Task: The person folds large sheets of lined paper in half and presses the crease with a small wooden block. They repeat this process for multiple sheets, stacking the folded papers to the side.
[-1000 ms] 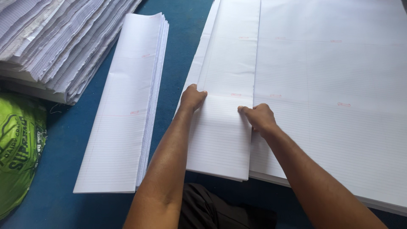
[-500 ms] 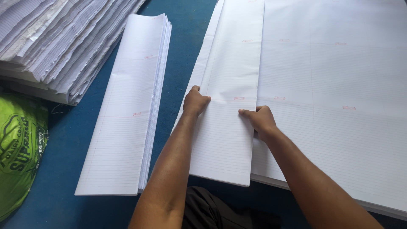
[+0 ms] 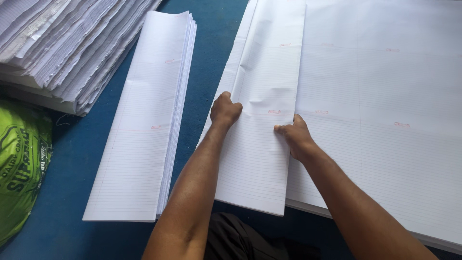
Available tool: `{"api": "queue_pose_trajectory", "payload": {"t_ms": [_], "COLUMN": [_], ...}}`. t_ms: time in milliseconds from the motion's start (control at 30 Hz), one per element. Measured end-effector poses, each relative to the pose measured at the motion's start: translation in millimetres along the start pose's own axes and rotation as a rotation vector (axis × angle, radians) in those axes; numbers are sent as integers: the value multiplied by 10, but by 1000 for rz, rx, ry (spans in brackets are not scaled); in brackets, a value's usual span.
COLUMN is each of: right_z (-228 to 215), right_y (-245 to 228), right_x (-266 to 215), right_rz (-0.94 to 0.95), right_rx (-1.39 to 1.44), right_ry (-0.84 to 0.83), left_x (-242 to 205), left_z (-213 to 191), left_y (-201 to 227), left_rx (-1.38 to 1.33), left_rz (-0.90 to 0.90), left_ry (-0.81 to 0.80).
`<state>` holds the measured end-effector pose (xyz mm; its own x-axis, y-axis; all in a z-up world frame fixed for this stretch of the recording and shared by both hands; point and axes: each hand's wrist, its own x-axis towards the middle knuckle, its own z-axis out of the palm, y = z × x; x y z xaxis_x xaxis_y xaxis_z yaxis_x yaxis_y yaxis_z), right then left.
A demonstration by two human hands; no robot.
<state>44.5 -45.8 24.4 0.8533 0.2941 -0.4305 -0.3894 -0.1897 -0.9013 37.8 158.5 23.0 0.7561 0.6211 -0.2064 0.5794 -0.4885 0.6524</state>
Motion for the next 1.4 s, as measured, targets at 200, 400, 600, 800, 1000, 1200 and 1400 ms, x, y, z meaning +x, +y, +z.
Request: {"api": "queue_pose_trajectory", "payload": {"t_ms": [200, 400, 600, 800, 1000, 1200, 1400], "right_z": [296, 716, 1250, 1920, 2516, 2930, 3142], "right_y": [-137, -344, -476, -494, -450, -302, -16], "right_x": [-90, -197, -317, -499, -677, -690, -582], "right_rz": [-78, -148, -232, -236, -245, -186, -163], "right_rx": [12, 0, -30, -66, -109, -161, -247], "right_ry": [-5, -68, -167, -230, -289, -313, -300], "left_x": [50, 179, 211, 103, -14, -44, 34], "left_z": [-274, -826, -1433, -2017, -2450, -2598, -2467], "left_y": [-75, -317, -770, -1314, -1834, -2258, -2642], "left_rx": [-19, 11, -34, -22, -41, -45, 14], "left_rz": [32, 106, 145, 168, 132, 49, 40], "left_ry": [45, 138, 254, 373, 422, 405, 386]}}
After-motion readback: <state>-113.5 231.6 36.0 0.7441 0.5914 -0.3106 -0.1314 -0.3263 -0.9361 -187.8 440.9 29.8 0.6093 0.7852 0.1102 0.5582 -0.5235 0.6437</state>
